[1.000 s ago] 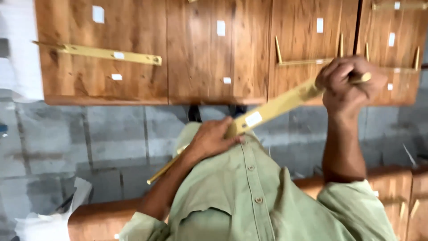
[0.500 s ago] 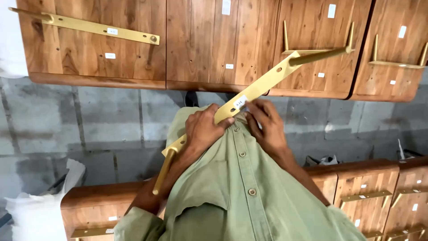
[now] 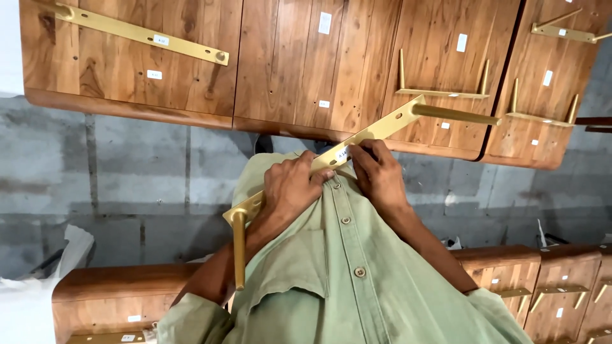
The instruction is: Applying adhesive labels or stickers to metal table legs and organizing furniture components in a warehouse setting.
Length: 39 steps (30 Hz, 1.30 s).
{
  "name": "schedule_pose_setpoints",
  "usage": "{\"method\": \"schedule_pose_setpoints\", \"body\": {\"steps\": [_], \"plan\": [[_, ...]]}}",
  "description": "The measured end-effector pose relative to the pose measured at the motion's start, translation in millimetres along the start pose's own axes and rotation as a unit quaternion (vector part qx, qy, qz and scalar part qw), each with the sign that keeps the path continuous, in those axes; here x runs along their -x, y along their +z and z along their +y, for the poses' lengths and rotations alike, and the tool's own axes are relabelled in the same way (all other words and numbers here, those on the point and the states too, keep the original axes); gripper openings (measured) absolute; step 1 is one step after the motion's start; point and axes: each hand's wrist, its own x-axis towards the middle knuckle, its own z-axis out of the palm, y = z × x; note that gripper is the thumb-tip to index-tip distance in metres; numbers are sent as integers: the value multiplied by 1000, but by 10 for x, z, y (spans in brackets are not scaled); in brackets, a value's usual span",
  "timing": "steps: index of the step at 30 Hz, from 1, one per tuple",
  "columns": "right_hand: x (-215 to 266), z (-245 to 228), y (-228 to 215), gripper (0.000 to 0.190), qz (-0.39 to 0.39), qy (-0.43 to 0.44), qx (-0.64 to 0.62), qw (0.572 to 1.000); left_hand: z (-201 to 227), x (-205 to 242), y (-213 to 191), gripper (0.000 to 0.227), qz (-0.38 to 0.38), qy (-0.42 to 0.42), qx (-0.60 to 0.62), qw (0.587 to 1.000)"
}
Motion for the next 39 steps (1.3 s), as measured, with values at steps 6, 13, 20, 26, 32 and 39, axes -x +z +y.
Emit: {"method": "schedule_pose_setpoints", "body": {"steps": [6,13,20,26,32,39], "plan": [[-18,31,101,21,3,-10,-5,1000,-39,30,-26,47,6,-7,-3,1000],[69,153,241,20,-60,27,-172,983,-71,34,-36,47,-27,-24,-31,999],[107,54,254,26,55,87,-188,977,-54,65,-24,49,-18,-15,-22,999],[126,28,187,22,34,41,-78,996,-82,69,25,48,0,9,-28,1000],[206,55,257,13,70,55,-157,983,-81,105,27,48,2,17,-23,1000],[219,100,324,17,54,72,-126,988,-95,142,40,47,-4,9,-27,1000]]}}
